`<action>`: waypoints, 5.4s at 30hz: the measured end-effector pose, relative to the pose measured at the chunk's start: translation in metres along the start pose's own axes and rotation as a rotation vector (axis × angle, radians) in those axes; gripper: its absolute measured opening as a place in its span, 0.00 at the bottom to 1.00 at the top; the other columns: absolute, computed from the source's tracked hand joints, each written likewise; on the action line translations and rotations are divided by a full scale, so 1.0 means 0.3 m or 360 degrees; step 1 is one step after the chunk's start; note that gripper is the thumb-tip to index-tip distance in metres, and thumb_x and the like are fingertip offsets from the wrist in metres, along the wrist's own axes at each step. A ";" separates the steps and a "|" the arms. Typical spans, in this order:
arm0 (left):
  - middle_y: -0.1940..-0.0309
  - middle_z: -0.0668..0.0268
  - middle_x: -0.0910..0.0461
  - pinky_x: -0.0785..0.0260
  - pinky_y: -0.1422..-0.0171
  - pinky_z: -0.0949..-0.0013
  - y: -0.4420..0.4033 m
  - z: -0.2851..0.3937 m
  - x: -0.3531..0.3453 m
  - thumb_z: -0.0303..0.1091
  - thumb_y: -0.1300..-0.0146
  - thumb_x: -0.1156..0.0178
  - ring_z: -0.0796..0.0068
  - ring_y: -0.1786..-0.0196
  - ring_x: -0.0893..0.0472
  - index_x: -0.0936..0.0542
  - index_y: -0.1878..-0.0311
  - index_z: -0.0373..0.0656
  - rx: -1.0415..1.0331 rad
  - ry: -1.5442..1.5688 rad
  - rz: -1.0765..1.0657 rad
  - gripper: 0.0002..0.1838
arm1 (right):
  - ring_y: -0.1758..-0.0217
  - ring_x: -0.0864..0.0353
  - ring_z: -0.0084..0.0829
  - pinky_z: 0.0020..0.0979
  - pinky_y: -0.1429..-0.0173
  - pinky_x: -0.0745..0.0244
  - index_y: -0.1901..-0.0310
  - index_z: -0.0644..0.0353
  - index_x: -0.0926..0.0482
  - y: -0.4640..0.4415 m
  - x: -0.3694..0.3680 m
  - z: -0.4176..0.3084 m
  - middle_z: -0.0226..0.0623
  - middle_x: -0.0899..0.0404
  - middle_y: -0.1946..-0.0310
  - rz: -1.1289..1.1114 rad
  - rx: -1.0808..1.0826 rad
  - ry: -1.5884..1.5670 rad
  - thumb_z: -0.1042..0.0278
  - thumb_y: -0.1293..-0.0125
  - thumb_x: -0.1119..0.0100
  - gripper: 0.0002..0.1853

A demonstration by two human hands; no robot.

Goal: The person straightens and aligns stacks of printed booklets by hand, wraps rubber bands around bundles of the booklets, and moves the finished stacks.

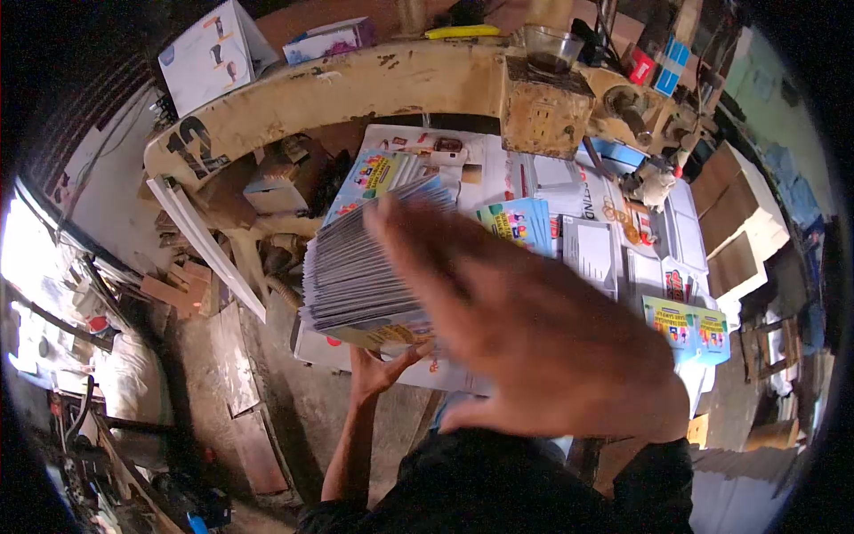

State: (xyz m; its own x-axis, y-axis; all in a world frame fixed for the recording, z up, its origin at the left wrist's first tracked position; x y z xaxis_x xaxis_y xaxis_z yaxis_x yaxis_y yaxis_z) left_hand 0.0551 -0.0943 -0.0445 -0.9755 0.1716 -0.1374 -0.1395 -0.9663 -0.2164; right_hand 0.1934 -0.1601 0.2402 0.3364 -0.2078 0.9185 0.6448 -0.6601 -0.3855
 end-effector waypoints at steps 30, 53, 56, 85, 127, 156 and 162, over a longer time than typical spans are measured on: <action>0.49 0.60 0.16 0.26 0.40 0.59 -0.034 -0.046 -0.016 0.34 0.60 0.17 0.64 0.44 0.20 0.20 0.45 0.39 -0.0006 -0.0696 -0.0244 0.36 | 0.50 0.24 0.41 0.39 0.43 0.34 0.44 0.74 0.30 -0.101 -0.119 0.005 0.49 0.25 0.56 -0.0147 -0.0120 0.0624 0.62 0.44 0.37 0.30; 0.56 0.62 0.14 0.24 0.45 0.62 -0.049 -0.056 0.039 0.43 0.64 0.17 0.62 0.53 0.16 0.15 0.55 0.45 -0.0022 -0.0821 0.0167 0.30 | 0.38 0.26 0.48 0.47 0.36 0.31 0.39 0.59 0.29 -0.148 -0.126 0.097 0.50 0.22 0.47 -0.0002 0.0024 -0.0125 0.57 0.53 0.23 0.40; 0.58 0.64 0.13 0.23 0.47 0.62 -0.046 -0.101 0.050 0.44 0.63 0.17 0.63 0.55 0.16 0.15 0.55 0.45 -0.0121 -0.1328 -0.0009 0.30 | 0.50 0.21 0.48 0.52 0.54 0.26 0.50 0.69 0.23 -0.170 -0.069 0.063 0.48 0.21 0.59 -0.0003 0.0069 0.0010 0.55 0.46 0.35 0.28; 0.45 0.61 0.22 0.30 0.36 0.57 0.055 0.019 0.610 0.32 0.61 0.18 0.65 0.44 0.23 0.27 0.38 0.41 0.0073 -0.1084 0.0092 0.43 | 0.40 0.20 0.41 0.37 0.33 0.28 0.38 0.69 0.30 0.265 -0.836 0.412 0.51 0.19 0.45 0.0116 -0.1199 -0.1092 0.52 0.66 0.12 0.53; 0.50 0.60 0.18 0.25 0.41 0.62 -0.002 -0.048 0.651 0.33 0.45 0.28 0.66 0.48 0.20 0.23 0.44 0.40 0.0175 -0.0843 0.0230 0.25 | 0.28 0.36 0.43 0.47 0.24 0.45 0.32 0.49 0.30 0.289 -0.796 0.397 0.45 0.30 0.33 0.0220 -0.1125 -0.1481 0.52 0.61 0.19 0.50; 0.40 0.53 0.25 0.27 0.39 0.47 0.056 -0.088 0.519 0.37 0.41 0.32 0.52 0.40 0.24 0.31 0.34 0.37 0.0339 -0.0790 -0.0056 0.33 | 0.22 0.44 0.48 0.46 0.20 0.48 0.24 0.61 0.50 0.049 -0.364 0.264 0.54 0.45 0.25 0.0424 -0.0645 -0.0656 0.48 0.70 0.13 0.72; 0.46 0.57 0.19 0.26 0.40 0.57 0.066 -0.111 0.540 0.34 0.53 0.20 0.60 0.44 0.21 0.27 0.38 0.37 0.0546 -0.0329 0.0173 0.38 | 0.17 0.58 0.47 0.55 0.17 0.68 0.23 0.64 0.54 -0.021 -0.682 0.129 0.57 0.56 0.22 -0.0321 -0.0272 -0.0170 0.47 0.70 0.15 0.74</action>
State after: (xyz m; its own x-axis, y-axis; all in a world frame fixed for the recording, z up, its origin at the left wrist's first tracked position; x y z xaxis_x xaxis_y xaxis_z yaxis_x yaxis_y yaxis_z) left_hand -0.1002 -0.0791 -0.1031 -0.9964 0.0569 0.0631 -0.0484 -0.9905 0.1285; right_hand 0.1472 -0.0855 0.0511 0.2895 0.0114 0.9571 0.5839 -0.7945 -0.1671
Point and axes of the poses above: each hand's wrist, its own y-axis away from the middle knuckle, its own x-axis out of the back of the hand, z = x × y, the point moved 9 cm from there along -y, towards the middle knuckle
